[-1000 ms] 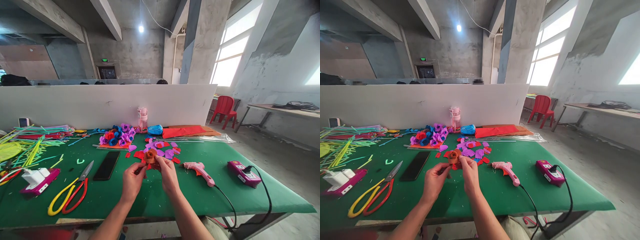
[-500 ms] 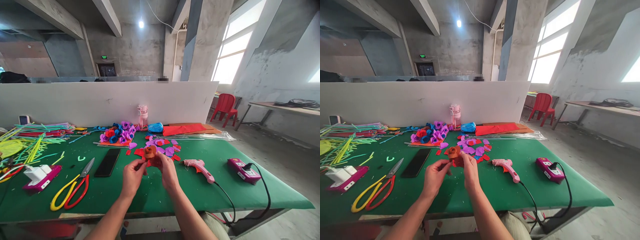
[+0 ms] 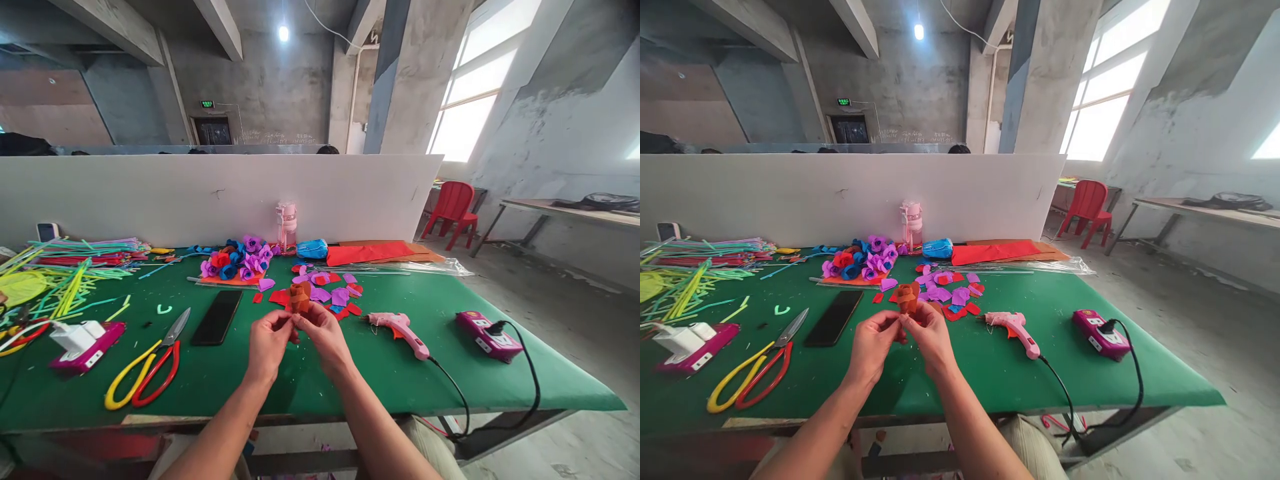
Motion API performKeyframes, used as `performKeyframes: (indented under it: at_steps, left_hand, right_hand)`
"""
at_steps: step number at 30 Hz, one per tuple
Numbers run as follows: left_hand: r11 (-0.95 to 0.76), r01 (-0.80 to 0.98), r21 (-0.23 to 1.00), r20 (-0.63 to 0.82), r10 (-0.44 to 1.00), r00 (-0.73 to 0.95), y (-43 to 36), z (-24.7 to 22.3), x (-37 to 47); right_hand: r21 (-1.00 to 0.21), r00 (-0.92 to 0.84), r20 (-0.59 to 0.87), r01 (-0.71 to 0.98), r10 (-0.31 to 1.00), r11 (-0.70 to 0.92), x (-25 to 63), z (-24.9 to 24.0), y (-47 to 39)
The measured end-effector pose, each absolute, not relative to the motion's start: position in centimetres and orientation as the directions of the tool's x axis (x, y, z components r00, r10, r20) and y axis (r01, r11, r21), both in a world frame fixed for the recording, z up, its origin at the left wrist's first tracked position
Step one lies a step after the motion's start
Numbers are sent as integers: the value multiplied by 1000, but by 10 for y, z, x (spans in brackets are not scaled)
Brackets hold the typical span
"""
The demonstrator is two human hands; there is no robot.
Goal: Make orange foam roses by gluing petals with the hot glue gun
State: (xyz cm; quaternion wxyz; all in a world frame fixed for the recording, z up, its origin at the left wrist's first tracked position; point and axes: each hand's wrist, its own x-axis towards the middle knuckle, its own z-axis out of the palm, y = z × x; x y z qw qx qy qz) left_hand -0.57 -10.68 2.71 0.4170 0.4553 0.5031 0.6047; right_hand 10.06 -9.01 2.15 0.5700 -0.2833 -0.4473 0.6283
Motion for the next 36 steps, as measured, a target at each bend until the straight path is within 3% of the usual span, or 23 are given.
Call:
performKeyframes:
  at_steps: [13,17,22,36]
  left_hand:
    - [-61,-117,991,42,987,-155,-109,30,-6]
    - [-49,-316,947,-17,979,-203,-103,33,-17]
    - [67,-540,839,-74,997,8,-97,31,-27]
    - [11,-547,837,-50,997,-57,-103,39,-25]
  right_hand:
    - [-857,-107,122,-513,987,50,109,22,-85]
    - [-855,-157,74,-518,985,-19,112,26,-85]
    - [-838,-309,42,-529,950,-135,109,26,-91]
    - [-840,-316,25,-521,948,-151,103,18,-90]
